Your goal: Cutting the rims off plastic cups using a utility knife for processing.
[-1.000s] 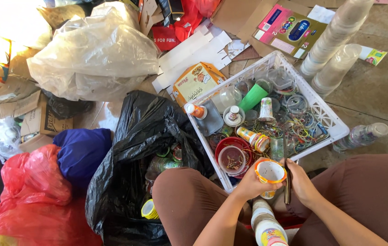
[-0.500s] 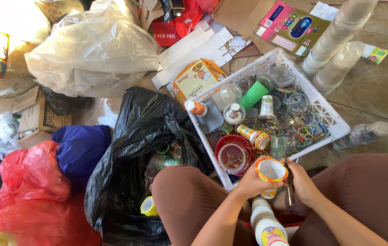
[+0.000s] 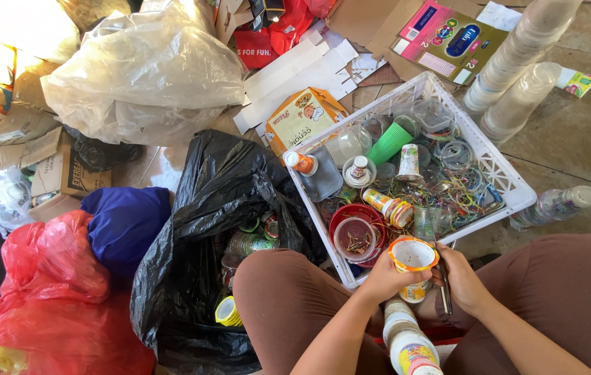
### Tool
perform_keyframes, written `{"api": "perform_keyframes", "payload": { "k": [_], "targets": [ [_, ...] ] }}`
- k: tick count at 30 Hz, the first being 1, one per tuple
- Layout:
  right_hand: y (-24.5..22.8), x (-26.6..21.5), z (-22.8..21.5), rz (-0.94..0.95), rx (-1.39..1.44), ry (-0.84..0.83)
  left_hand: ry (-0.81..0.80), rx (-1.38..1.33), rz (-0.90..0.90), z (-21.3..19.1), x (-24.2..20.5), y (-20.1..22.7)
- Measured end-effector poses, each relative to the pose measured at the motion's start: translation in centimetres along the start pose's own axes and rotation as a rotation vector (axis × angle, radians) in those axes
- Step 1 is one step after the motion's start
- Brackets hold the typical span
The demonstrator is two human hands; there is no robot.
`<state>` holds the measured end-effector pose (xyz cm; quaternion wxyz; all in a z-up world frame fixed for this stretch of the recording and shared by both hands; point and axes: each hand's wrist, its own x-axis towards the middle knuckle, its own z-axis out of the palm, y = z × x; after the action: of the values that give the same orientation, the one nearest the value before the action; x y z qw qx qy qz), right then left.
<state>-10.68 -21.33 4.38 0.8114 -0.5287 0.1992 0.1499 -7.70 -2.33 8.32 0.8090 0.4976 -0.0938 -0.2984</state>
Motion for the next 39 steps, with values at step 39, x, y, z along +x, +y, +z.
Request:
{"api": "perform_keyframes", "payload": {
  "k": [39],
  "targets": [
    [3.0, 0.5, -1.4, -0.028, -0.212, 0.008, 0.296, -0.379, 0.004, -2.0, 0.3, -2.2]
  ]
}}
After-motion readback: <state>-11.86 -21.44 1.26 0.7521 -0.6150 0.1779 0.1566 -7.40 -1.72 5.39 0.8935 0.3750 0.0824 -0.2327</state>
